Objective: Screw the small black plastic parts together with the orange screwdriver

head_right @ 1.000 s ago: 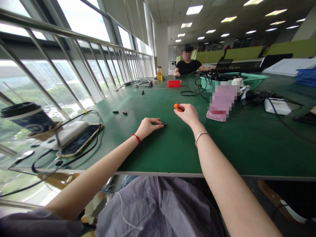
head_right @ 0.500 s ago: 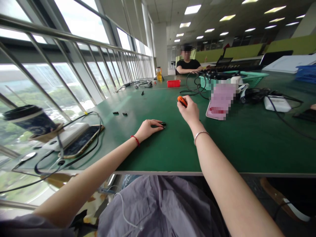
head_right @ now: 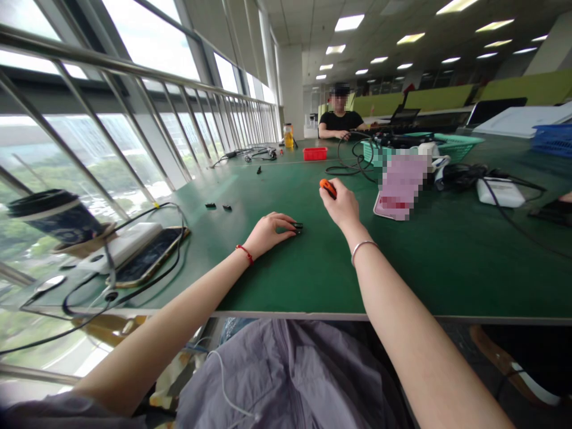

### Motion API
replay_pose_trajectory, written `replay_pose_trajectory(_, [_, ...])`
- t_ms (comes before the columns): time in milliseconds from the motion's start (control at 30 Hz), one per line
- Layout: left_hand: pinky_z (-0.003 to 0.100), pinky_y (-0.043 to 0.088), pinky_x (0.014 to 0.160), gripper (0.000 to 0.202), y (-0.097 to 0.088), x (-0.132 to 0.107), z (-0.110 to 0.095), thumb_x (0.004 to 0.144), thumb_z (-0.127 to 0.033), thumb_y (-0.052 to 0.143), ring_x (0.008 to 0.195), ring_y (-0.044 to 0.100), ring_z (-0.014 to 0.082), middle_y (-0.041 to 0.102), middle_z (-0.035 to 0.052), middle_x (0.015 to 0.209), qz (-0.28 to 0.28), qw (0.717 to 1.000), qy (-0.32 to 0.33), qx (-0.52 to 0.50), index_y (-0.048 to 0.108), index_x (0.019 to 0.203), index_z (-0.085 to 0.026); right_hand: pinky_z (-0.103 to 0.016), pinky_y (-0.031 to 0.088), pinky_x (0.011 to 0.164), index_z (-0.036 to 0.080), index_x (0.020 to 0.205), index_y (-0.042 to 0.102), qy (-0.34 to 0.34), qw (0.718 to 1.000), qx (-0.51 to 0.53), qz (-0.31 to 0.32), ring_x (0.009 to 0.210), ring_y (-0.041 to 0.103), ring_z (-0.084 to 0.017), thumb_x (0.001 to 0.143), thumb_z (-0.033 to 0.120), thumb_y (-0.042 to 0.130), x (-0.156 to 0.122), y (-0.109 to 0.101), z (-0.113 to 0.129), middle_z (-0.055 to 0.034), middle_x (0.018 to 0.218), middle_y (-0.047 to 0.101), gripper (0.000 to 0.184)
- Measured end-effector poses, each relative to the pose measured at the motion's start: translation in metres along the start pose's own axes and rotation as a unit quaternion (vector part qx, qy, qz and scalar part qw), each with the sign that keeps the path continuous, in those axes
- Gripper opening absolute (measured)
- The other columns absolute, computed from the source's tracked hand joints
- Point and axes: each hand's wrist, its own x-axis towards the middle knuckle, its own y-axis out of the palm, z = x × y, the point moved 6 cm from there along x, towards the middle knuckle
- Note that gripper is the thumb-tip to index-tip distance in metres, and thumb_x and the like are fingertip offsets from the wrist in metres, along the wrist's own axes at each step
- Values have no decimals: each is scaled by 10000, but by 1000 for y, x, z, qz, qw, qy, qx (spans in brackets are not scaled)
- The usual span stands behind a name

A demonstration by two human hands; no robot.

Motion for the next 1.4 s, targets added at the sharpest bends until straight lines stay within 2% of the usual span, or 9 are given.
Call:
replay_pose_trajectory(100, [351,478,946,154,-12,-2,11,796,-307,641,1007,623,191,721,21,1078,-17,1000,6,10,761,848,-226,-294,372,668,224,909,605,-4,1000,0,9,745,534,-211,802,484,458,1,2,-2,-53,794,625,317])
replay_pose_trajectory(200, [370,463,969,176,-38,-13,41,786,-333,634,1007,626,205,723,29,1077,-42,998,-41,28,762,834,-224,-287,367,658,227,903,605,-5,1000,-2,22,740,534,-204,805,491,458,0,5,-2,-45,785,622,318])
replay_pose_trajectory(267, [384,440,1011,201,-60,-28,67,778,-351,626,1017,631,215,720,32,1094,-56,994,-87,45,764,848,-224,-282,358,644,230,903,606,-5,999,-8,30,730,533,-199,807,493,459,0,6,-2,-39,781,624,316])
replay_pose_trajectory(400, [347,444,1017,261,-105,-68,119,718,-405,647,1024,646,233,728,53,1075,-110,965,-233,49,765,830,-201,-280,343,629,240,908,613,1,999,-23,45,722,541,-197,807,490,469,0,10,-1,-37,795,644,306])
replay_pose_trajectory(500, [338,481,953,345,-116,-89,139,661,-449,675,979,663,255,746,73,996,-103,942,-318,24,763,853,-176,-283,354,638,240,935,623,0,998,-24,52,761,566,-210,803,483,480,1,12,-2,-52,843,668,312])
replay_pose_trajectory(600, [321,504,884,349,-116,-89,139,616,-463,696,925,674,266,752,74,940,-87,943,-319,41,762,801,-176,-285,363,642,238,947,628,-2,998,-27,54,788,581,-219,807,477,478,1,12,-2,-59,869,679,316])
replay_pose_trajectory(767, [301,509,816,338,-126,-78,135,620,-476,679,905,672,259,752,60,875,-124,936,-319,76,764,792,-197,-283,362,641,246,948,631,5,998,-34,60,792,583,-217,806,471,478,-2,10,1,-51,881,685,307])
replay_pose_trajectory(933, [289,515,712,357,-125,-81,148,565,-486,722,770,681,242,742,52,741,-102,928,-359,15,762,746,-182,-281,358,638,246,952,632,1,997,-29,65,790,582,-216,809,475,474,-2,11,1,-51,871,682,313])
replay_pose_trajectory(1400, [279,525,710,394,-120,-81,150,544,-492,740,768,686,237,747,61,745,-110,929,-353,-7,768,767,-169,-285,366,658,243,945,625,-1,996,-26,90,801,587,-215,801,479,480,-1,17,-2,-48,880,681,312])
